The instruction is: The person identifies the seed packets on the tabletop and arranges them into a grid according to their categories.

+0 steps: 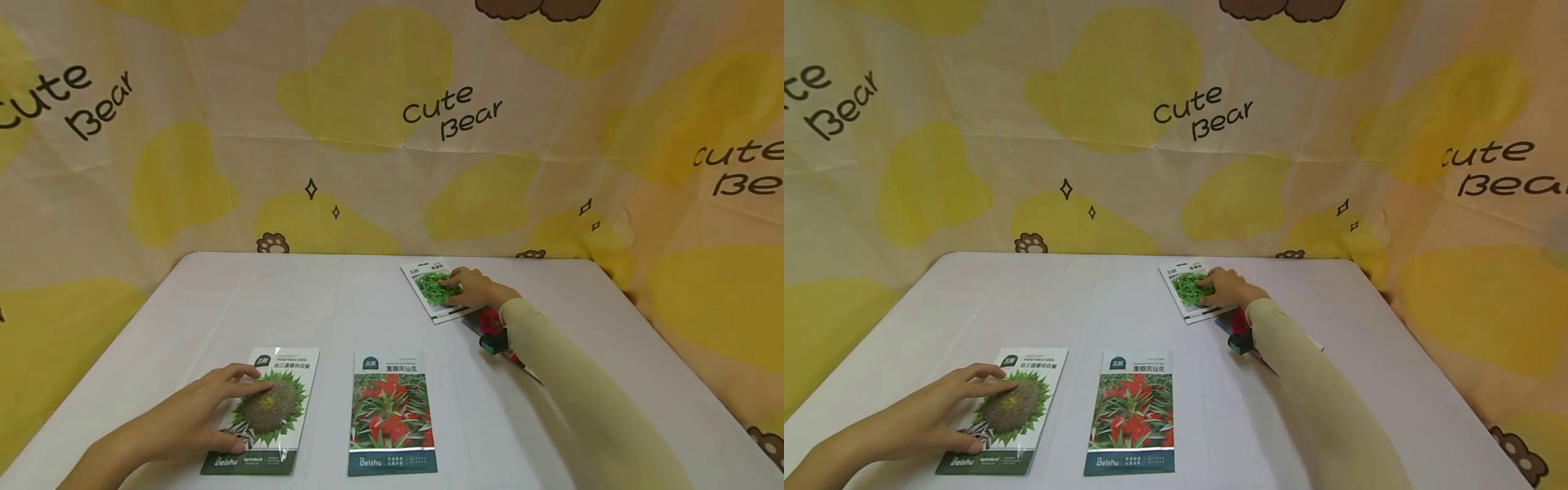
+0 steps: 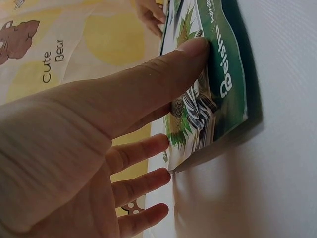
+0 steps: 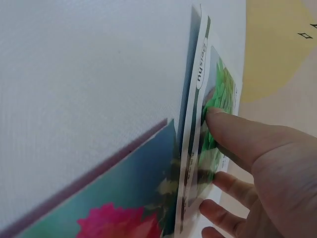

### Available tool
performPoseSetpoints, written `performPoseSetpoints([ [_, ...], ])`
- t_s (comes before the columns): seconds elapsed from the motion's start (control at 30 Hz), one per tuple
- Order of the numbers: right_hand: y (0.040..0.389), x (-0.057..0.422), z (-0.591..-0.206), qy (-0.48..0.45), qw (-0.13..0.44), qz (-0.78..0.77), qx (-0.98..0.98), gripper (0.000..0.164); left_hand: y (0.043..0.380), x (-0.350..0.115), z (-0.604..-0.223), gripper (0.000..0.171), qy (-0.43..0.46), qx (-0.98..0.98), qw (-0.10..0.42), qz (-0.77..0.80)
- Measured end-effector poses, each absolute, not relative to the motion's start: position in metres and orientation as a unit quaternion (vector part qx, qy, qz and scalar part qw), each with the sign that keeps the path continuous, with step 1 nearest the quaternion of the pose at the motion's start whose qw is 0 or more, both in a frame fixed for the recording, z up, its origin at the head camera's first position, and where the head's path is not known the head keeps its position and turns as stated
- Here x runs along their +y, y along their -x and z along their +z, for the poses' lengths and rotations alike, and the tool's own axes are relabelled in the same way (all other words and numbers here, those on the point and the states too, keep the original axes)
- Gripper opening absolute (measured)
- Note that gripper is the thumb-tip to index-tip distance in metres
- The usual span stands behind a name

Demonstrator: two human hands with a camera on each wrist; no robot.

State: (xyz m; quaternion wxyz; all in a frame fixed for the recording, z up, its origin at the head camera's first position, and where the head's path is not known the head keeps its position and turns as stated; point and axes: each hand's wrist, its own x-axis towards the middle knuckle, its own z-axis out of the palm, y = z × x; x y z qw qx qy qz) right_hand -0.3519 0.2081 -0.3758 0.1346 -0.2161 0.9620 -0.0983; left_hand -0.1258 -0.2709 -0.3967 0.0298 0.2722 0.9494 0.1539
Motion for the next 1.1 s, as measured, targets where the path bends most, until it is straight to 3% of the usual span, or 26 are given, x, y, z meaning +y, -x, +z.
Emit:
performPoseSetpoints([
  [1.1, 0.341, 0.155, -0.377, 0.208, 0.135, -0.078, 0.966, 0.060, 0.125, -0.270, -0.396, 0.082, -0.273, 0.950, 0.031, 0.151],
])
